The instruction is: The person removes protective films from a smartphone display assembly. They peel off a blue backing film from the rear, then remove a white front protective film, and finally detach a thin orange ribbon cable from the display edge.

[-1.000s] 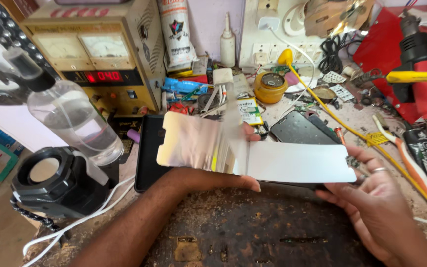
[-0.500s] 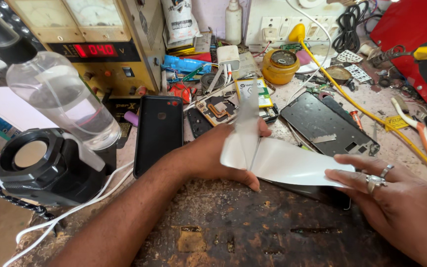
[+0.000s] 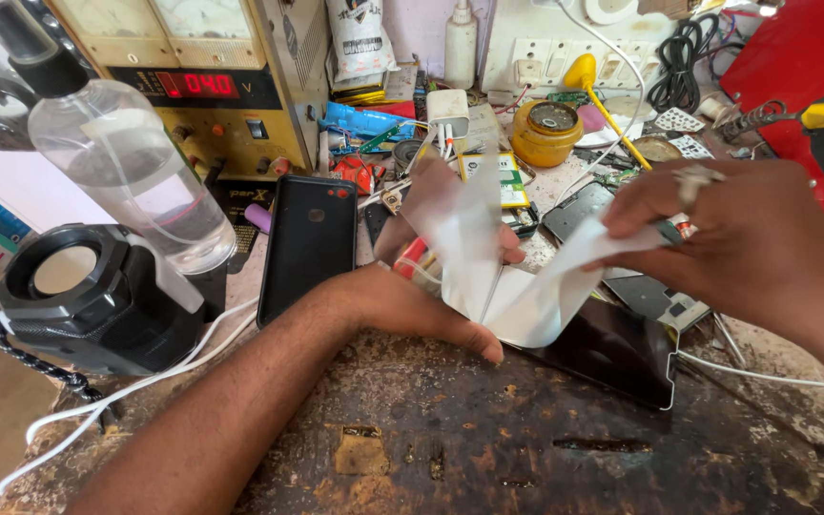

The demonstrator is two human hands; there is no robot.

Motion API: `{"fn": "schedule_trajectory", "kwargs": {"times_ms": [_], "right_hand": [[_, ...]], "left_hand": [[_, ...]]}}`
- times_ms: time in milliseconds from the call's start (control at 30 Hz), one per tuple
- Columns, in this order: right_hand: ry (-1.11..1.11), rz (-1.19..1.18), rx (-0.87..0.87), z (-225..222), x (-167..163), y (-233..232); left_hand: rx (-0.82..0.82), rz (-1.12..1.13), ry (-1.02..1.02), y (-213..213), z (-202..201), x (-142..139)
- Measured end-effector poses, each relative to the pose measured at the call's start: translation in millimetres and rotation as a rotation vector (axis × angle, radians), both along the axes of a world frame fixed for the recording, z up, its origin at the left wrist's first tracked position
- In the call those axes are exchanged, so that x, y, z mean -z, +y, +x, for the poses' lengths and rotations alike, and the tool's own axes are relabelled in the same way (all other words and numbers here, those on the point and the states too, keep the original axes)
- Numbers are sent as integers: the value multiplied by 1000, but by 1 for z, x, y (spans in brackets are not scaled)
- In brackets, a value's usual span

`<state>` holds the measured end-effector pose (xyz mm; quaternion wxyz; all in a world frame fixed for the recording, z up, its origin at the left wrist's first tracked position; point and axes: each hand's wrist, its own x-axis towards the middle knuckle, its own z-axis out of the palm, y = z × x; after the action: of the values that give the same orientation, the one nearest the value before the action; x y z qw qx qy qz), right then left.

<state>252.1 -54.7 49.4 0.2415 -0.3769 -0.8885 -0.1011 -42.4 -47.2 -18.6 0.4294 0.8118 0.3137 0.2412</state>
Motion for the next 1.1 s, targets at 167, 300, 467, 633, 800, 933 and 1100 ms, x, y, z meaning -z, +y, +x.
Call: {"fn": "schedule_trajectory", "kwargs": {"times_ms": [167,300,467,633,800,933,1100], "right_hand": [[-15,79,-47,-26,-2,6],[124,98,-262,-37,-4,2],[471,-169,-110,-37,0,-6],[190,-471,337,-21,6,10],[-242,-660,444,-21,22,12],[-134,-680,431,-27,22,6],[-182,-719,482,-38,20,3]], "left_hand": [[-55,141,71,2,10,4],[123,46,-294,11,16,20],[67,102,-180,16,9,24],[51,245,-68,13,4,13],[51,264,66,7,5,6],[76,436,7,5,6,8],[41,493,-20,11,6,14]]}}
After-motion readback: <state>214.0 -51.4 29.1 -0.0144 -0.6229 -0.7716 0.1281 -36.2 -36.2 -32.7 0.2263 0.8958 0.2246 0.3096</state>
